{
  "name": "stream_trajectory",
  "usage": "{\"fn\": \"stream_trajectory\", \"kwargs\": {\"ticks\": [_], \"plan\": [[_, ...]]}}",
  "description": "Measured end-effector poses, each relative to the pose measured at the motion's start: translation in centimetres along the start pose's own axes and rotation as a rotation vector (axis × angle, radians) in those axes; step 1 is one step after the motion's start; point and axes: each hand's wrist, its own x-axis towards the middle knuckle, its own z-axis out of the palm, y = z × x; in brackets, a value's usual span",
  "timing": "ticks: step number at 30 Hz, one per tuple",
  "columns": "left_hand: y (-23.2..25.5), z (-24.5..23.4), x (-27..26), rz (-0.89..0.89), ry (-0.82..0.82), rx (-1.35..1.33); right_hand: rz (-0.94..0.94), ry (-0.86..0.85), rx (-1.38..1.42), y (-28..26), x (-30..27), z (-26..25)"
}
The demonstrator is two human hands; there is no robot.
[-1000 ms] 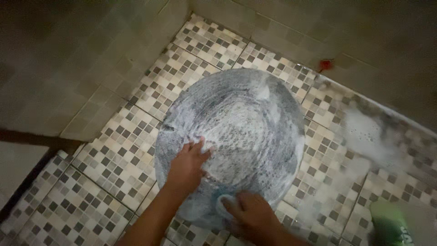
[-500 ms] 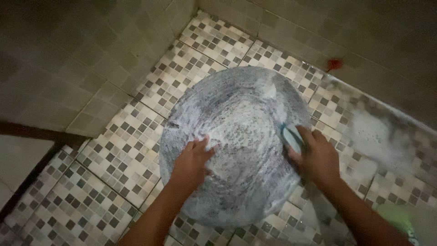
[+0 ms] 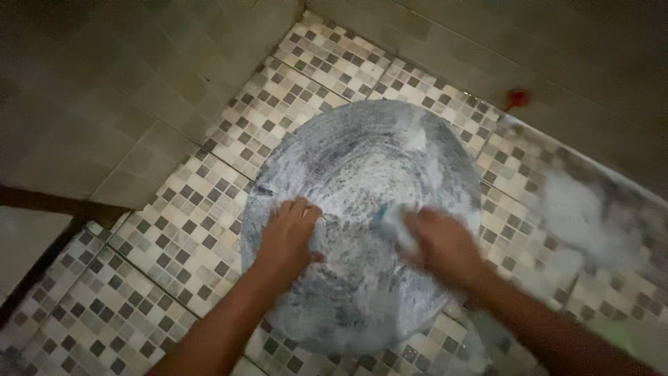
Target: The person scrubs the surface of a large, circular stone using a small brush and soap, then rinses the stone by pouring water from a pink pitcher.
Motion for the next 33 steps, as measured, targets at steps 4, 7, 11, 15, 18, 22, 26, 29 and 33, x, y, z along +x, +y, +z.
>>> {"fn": "stream_trajectory", "kwargs": {"ticks": [4,7,11,15,18,22,26,29,33], "plan": [[-1.3,-2.4,3.1,0.143,0.106,0.087,0.425,-0.053,-0.162,5.3,5.5,-4.4],[-1.9,-3.1,5.0,0.167,0.045,0.039,0.289,0.100,-0.142,5.9,5.0,-3.7],[-0.4,-2.0,5.4,0.083,-0.075,-0.006,0.150,-0.241,-0.099,3.6,4.1,-1.7],[2.0,-1.6,4.7,-0.036,-0.231,0.114,-0.145,-0.258,-0.219,4.9,8.0,-2.4],[2.2,-1.7,4.3,-0.048,-0.265,0.145,0.152,-0.002,-0.176,7.1,11.0,-4.9],[1.8,-1.5,4.3,-0.002,-0.200,0.077,0.491,0.153,-0.112,9.0,11.4,-7.8],[1.9,-1.4,4.9,-0.015,-0.224,0.099,0.447,-0.104,-0.137,6.5,6.6,-4.8],[2.0,-1.0,4.9,-0.029,-0.231,0.126,0.052,-0.024,-0.079,3.9,1.2,-2.1],[1.9,-1.2,4.9,-0.024,-0.218,0.082,0.325,-0.225,-0.014,4.1,-0.7,-3.2]]}}
